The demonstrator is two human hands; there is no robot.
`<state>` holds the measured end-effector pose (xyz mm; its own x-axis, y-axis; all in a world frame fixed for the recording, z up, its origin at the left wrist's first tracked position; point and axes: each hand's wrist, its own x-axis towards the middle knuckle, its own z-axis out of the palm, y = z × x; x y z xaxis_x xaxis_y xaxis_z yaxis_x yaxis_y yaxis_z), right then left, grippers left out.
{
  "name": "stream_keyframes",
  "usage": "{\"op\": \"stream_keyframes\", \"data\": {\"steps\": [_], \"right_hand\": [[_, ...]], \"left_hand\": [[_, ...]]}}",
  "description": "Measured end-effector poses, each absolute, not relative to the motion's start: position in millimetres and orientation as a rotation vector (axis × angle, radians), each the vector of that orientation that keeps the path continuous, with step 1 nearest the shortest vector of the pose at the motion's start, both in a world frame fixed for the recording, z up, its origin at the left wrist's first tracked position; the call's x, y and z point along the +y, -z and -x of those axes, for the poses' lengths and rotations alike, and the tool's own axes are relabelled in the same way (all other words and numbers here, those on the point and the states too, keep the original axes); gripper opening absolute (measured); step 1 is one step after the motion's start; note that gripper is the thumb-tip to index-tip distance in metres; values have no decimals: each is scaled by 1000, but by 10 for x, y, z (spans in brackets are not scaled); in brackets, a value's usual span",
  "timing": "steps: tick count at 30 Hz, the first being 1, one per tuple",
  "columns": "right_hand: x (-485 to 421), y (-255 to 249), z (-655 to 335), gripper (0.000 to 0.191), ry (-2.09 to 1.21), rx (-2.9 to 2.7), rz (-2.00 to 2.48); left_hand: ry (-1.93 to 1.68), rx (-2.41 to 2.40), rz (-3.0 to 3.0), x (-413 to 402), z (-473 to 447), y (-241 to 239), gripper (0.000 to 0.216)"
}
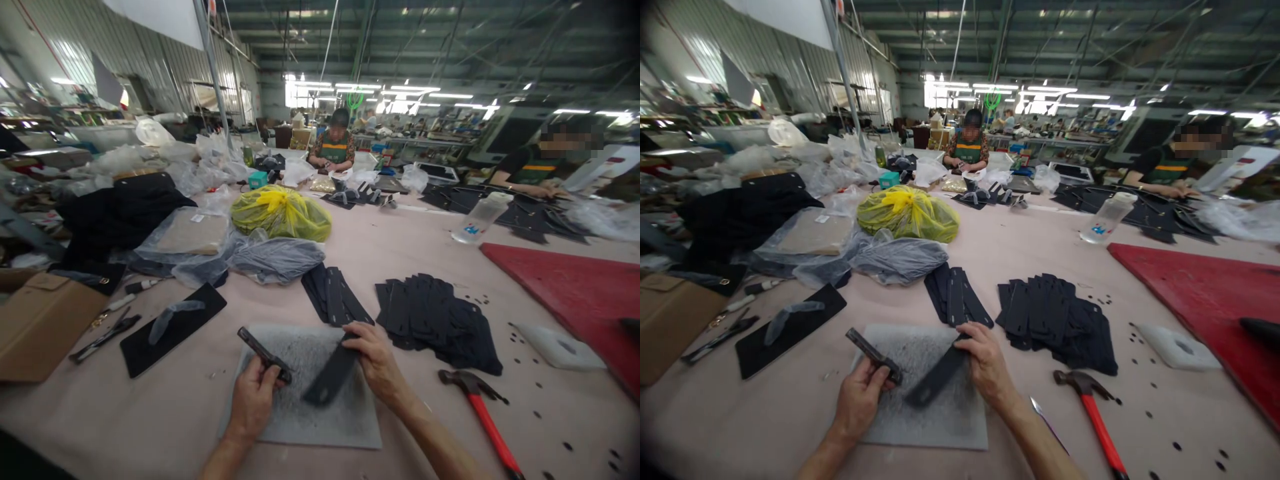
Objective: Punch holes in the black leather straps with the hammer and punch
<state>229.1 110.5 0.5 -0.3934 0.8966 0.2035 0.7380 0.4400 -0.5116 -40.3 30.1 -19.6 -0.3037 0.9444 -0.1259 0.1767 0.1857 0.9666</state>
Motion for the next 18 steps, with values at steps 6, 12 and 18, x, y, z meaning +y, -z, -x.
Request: {"op": "stream_keyframes", "data": {"steps": [6, 12, 18], "right_hand": [[680, 226, -2091, 46, -492, -2319, 1260], [742, 91, -2022, 78, -347, -2313, 1468], [344, 97, -1959, 46, -283, -2112, 1749]], "left_hand": [[-1193, 1660, -1119, 298, 377, 133, 22], [-1105, 1724, -1143, 317, 483, 273, 34], [-1041, 1741, -1193, 388, 582, 418, 40]]}}
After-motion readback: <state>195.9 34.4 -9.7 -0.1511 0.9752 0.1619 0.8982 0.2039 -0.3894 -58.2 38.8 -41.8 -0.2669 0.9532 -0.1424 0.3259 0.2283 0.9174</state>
